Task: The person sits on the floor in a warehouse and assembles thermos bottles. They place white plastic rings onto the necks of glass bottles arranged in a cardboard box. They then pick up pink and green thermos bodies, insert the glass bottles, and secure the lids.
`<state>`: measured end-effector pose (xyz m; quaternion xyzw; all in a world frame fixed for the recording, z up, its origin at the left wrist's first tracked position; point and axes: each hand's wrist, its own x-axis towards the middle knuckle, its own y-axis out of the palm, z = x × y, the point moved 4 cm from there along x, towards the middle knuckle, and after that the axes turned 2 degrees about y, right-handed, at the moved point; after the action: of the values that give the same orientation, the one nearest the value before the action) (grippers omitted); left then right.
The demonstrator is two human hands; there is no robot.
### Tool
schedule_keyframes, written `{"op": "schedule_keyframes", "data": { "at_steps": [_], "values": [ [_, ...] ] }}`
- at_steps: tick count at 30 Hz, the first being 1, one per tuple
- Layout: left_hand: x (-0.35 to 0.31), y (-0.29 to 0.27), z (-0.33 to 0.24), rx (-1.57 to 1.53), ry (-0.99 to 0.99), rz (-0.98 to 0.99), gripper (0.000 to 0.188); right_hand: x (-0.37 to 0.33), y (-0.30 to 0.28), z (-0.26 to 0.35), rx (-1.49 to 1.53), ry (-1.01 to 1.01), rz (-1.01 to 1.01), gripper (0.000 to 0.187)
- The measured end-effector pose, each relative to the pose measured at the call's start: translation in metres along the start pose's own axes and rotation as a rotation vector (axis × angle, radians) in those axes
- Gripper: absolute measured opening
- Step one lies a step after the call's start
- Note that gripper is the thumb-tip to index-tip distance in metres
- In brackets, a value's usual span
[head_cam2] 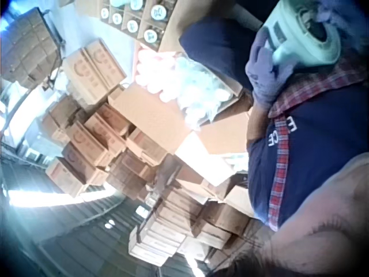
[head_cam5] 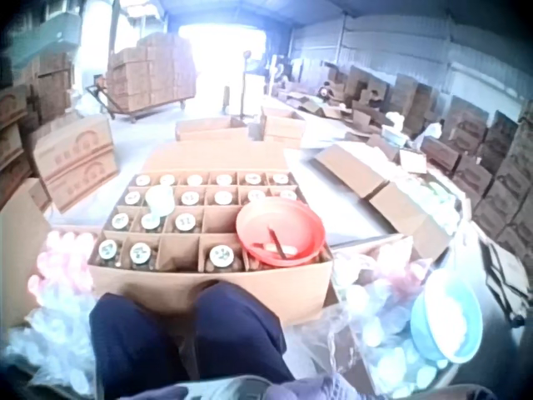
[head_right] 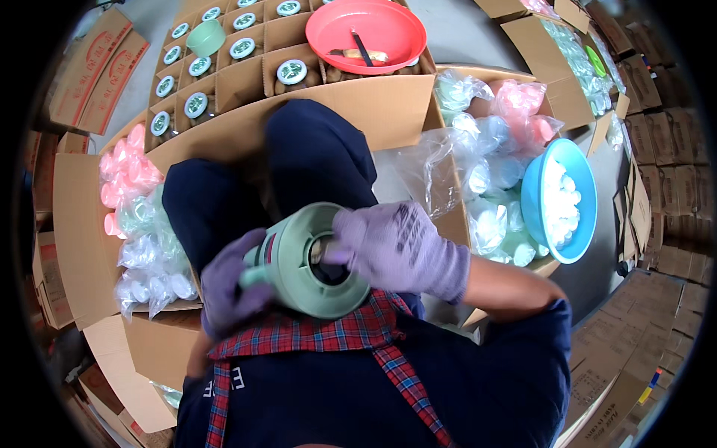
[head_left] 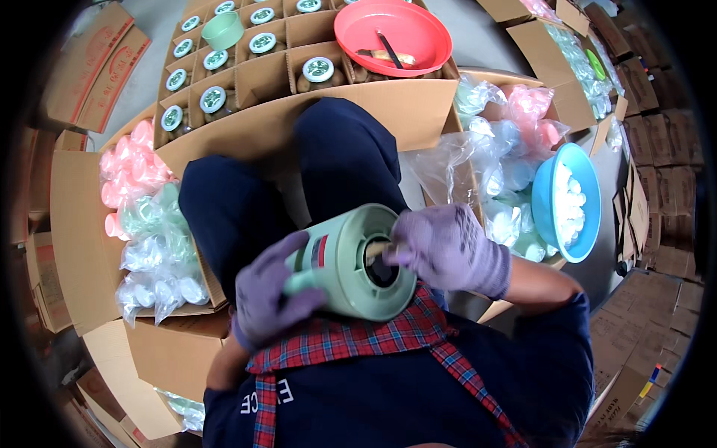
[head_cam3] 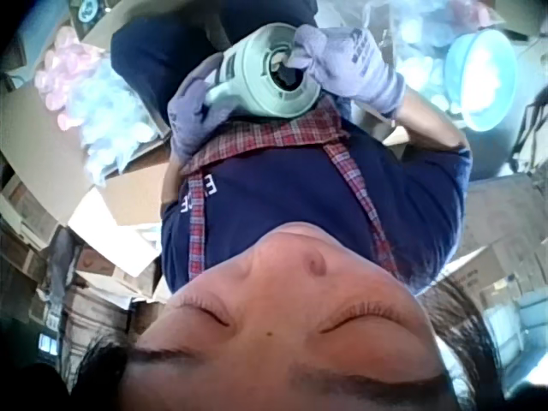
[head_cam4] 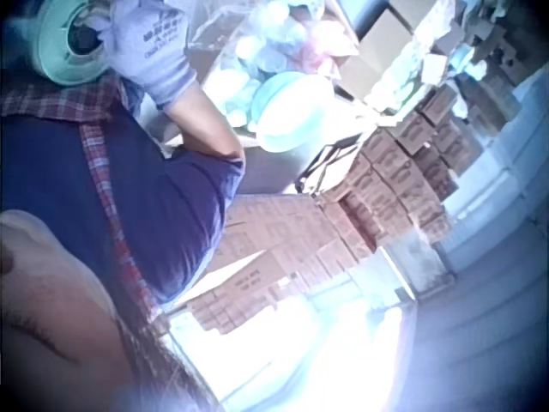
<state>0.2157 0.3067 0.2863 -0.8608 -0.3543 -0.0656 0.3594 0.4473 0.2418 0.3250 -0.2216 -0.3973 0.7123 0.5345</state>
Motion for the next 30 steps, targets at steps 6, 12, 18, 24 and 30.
{"op": "schedule_keyframes", "data": {
  "at_steps": [6, 12, 18, 24, 30],
  "values": [
    [-0.015, 0.013, -0.019, 0.159, -0.085, -0.054, 0.046, -0.011, 0.027, -0.021, 0.248, 0.372, -0.154, 0.025],
    [-0.003, 0.007, -0.005, 0.149, -0.178, -0.036, 0.032, 0.011, -0.025, -0.034, -0.049, -0.024, -0.305, 0.016],
    [-0.009, -0.021, 0.036, -0.312, -0.759, -0.327, 0.04, 0.074, -0.157, -0.167, -0.455, 0.424, -0.971, 0.03],
    [-0.028, -0.035, 0.026, 0.515, -0.078, 0.123, 0.047, 0.124, -0.067, -0.251, -0.73, 0.429, -0.453, 0.037],
    [-0.019, -0.045, 0.042, 0.98, 0.282, 0.075, 0.027, -0.009, -0.054, -0.226, -0.307, 0.473, -0.939, 0.027]
  ]
}}
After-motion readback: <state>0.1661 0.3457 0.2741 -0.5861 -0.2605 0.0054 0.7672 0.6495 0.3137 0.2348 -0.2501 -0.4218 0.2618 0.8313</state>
